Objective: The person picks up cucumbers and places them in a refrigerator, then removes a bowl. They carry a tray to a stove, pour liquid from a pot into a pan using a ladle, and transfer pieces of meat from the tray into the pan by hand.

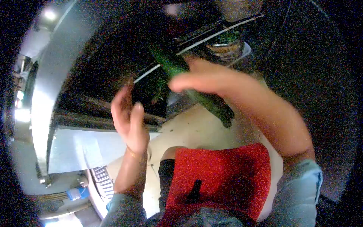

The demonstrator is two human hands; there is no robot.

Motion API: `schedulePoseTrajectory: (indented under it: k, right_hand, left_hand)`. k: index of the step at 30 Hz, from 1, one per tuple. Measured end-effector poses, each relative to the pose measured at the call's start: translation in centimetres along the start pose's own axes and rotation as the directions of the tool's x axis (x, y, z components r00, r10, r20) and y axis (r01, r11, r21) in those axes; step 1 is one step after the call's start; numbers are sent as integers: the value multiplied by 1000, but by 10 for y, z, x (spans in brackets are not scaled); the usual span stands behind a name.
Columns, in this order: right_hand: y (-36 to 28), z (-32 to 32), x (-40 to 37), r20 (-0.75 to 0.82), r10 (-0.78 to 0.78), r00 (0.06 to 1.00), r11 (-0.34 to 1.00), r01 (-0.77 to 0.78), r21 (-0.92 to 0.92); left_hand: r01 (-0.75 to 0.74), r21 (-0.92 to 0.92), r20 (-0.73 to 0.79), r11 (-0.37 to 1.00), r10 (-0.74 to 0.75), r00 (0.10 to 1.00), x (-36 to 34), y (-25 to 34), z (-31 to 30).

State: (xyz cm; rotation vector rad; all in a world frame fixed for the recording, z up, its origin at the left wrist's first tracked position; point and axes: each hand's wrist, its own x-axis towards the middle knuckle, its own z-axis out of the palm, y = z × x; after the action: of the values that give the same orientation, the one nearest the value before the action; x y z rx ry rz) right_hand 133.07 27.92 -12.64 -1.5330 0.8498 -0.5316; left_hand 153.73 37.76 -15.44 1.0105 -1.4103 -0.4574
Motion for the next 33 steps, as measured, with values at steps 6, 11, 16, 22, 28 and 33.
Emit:
schedulePoseTrajectory:
  k: [6,11,16,22,28,33]
  right_hand:
    - [-37,38,108,-162,160,974,987,-159,20]
    - [-48,46,153,-83,113,990,960,-87,264]
    - [-6,54,84,-188,165,968,981,-141,136]
    - [49,54,-45,88,88,992,990,-98,106]
    - [97,15,-120,21,78,997,993,-76,-86]
    - [93,-3,-181,-177,188,966,981,-193,-14]
  left_hand:
    - [258,-90,-50,962,-263,963,-105,-6,-73]
    - [480,-141,-198,866,-499,843,-163,-2,-123]
    - [592,-132,-210,795,-606,768,-183,-2,-145]
    - [639,-127,-30,759,-647,762,-163,-15,-128]
    - [595,-83,173,799,-576,799,-133,-36,-94]
    - [620,1,387,784,-572,723,-85,-27,-50]
